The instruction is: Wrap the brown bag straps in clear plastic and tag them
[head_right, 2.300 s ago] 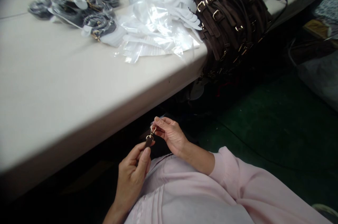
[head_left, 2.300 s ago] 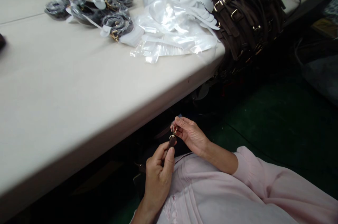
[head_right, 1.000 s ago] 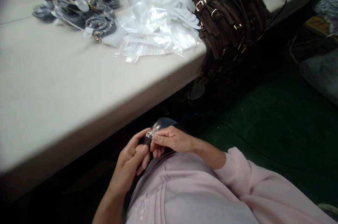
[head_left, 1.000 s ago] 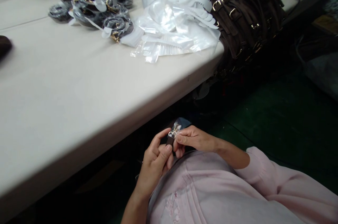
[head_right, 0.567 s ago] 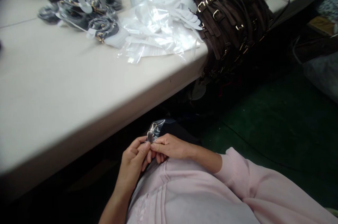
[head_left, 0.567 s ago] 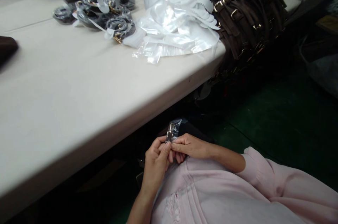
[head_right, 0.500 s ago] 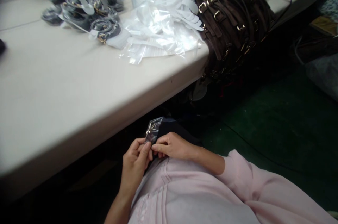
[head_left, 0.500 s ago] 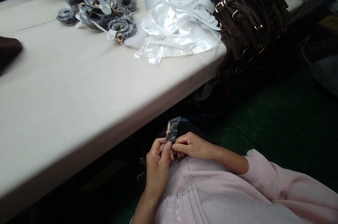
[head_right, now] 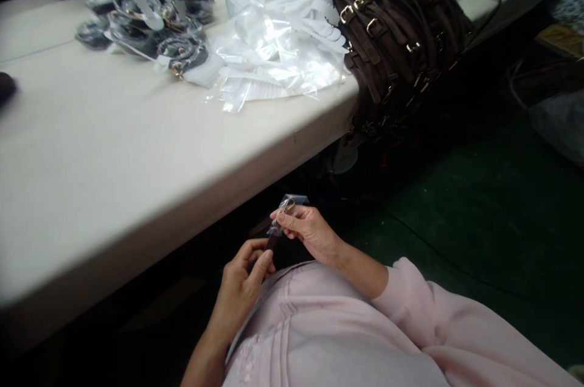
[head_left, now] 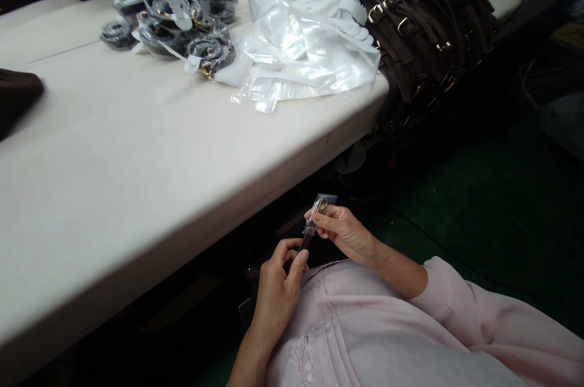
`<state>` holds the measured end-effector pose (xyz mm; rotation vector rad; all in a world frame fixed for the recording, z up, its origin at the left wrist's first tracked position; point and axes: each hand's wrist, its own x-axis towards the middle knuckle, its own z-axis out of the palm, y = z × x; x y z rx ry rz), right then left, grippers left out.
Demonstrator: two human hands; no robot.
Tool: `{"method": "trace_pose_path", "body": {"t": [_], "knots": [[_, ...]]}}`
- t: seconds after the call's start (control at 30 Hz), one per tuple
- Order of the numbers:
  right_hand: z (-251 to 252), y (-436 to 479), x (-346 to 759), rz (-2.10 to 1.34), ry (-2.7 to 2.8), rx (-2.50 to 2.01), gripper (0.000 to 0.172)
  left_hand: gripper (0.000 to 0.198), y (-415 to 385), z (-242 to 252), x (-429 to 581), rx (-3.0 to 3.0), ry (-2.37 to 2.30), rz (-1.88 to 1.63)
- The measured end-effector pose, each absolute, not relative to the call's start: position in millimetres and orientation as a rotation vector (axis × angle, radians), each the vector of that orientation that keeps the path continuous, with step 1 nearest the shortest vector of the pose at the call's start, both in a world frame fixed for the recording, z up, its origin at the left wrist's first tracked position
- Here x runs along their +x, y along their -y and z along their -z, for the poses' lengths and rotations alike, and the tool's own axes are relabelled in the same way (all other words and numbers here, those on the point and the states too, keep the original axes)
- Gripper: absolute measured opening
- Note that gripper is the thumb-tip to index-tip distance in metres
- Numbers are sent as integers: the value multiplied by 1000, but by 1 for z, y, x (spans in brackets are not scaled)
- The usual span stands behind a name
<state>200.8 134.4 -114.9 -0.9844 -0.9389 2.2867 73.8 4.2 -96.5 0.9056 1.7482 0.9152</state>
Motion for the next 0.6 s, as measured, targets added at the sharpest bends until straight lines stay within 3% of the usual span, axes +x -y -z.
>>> {"method": "trace_pose_path", "body": {"t": [0.2,0.6], "knots": [[115,-140,201,-2217,1001,-1009,28,31,6,98,67,890,-1786,-972],[111,-125,194,-2269,1076,-985,27,23,-7,93,64,961,-1750,-952]]}}
